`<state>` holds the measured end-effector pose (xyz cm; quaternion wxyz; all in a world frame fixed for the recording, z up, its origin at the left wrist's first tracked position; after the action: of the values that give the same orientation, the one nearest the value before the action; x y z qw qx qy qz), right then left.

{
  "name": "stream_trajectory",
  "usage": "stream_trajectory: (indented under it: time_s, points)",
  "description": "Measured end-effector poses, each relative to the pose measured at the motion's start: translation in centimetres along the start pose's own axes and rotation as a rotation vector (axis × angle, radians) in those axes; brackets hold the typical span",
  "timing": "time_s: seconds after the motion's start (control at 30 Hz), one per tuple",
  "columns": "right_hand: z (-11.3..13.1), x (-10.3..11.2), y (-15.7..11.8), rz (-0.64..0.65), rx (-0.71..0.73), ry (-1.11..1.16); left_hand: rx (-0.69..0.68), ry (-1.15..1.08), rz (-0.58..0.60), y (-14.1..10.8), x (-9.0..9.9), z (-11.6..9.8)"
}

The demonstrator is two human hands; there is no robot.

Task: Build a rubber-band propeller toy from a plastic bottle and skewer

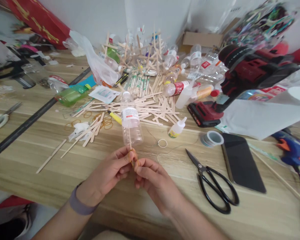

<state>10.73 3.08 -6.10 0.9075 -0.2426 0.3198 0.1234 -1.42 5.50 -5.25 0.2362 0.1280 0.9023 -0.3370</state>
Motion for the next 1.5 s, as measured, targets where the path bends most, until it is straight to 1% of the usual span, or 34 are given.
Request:
stream_trajectory:
  time_s: [0.13,0.17,0.27,0.33,0.4,0.47,0.53,0.6,0.67,0.77,0.87,0.97,1.03,1.07,1.1,1.17,1.2,1.27,1.33,1.4,1.5]
  points:
    - [0.9,-0.2,0.1,-0.072,0.099,0.087,-0.082,0.051,-0.105,-0.1,0.1,-0.2]
    - [1.2,-0.2,0.1,-0.083,0.117,0.122,-0.090,0.069,-0.115,-0.1,0.0,-0.2]
    - [2.2,-0.3,0.1,-0.076,0.147,0.217,-0.084,0.110,-0.092,-0.4,-0.4,-0.1]
    - [2.9,0.0,-0.1,-0.060,0.186,0.233,-0.055,0.111,-0.062,-0.5,-0.7,0.0]
    - [3.5,0.5,-0.3,-0.035,0.214,0.133,-0.008,0.090,-0.034,-0.6,-0.9,0.1]
    - [3.7,0.9,-0.4,0.013,0.194,-0.132,0.020,0.079,-0.007,-0.6,-0.8,0.1]
    - [3.8,1.2,-0.5,0.056,0.118,-0.452,0.010,0.084,0.017,-0.6,-0.8,0.1]
    - [3.9,1.4,-0.5,0.071,0.040,-0.644,-0.011,0.093,0.028,-0.6,-0.7,0.1]
    - [3.8,1.5,-0.4,0.083,-0.045,-0.680,-0.017,0.102,0.006,-0.5,-0.6,0.3]
    - [3.3,1.2,-0.2,0.083,-0.111,-0.608,-0.005,0.100,-0.029,-0.3,-0.8,0.7]
    - [2.5,0.8,0.1,0.035,-0.081,-0.531,-0.007,0.079,-0.043,-0.1,-1.0,1.0]
    - [1.9,0.6,0.1,-0.020,-0.058,-0.466,-0.074,0.131,-0.063,-0.1,-1.1,0.9]
    - [1.9,0.6,0.1,-0.052,-0.043,-0.412,-0.161,0.230,-0.085,-0.3,-1.1,0.8]
    - [2.0,0.7,0.2,-0.065,-0.026,-0.386,-0.229,0.312,-0.100,-0.5,-1.2,0.6]
    - [2.2,0.8,0.2,-0.079,-0.002,-0.367,-0.310,0.420,-0.115,-0.8,-1.3,0.4]
    - [2.7,1.1,0.2,-0.112,0.060,-0.349,-0.469,0.705,-0.140,-1.5,-1.8,0.0]
    - [2.9,1.2,0.3,-0.125,0.089,-0.347,-0.523,0.860,-0.154,-1.7,-2.1,0.0]
    - [3.0,1.3,0.4,-0.141,0.116,-0.343,-0.560,1.141,-0.192,-2.0,-2.5,0.0]
    - [2.8,1.3,0.5,-0.151,0.116,-0.336,-0.555,1.358,-0.231,-2.0,-2.8,0.1]
    - [2.5,1.4,0.5,-0.161,0.116,-0.324,-0.550,1.495,-0.261,-1.9,-2.8,0.3]
    - [2.3,1.5,0.5,-0.168,0.145,-0.320,-0.565,1.582,-0.306,-1.8,-2.8,0.5]
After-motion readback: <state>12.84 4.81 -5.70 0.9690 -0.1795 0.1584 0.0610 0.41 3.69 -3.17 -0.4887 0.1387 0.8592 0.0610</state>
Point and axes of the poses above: each hand's wrist, its own y-axis towards the middle knuckle, its own x-axis out of the back of the hand, z = x × y, the point moved 4 cm from there along y, towards the middle knuckle, and after that the axes turned 6 degrees about x, right-handed, at the moved point
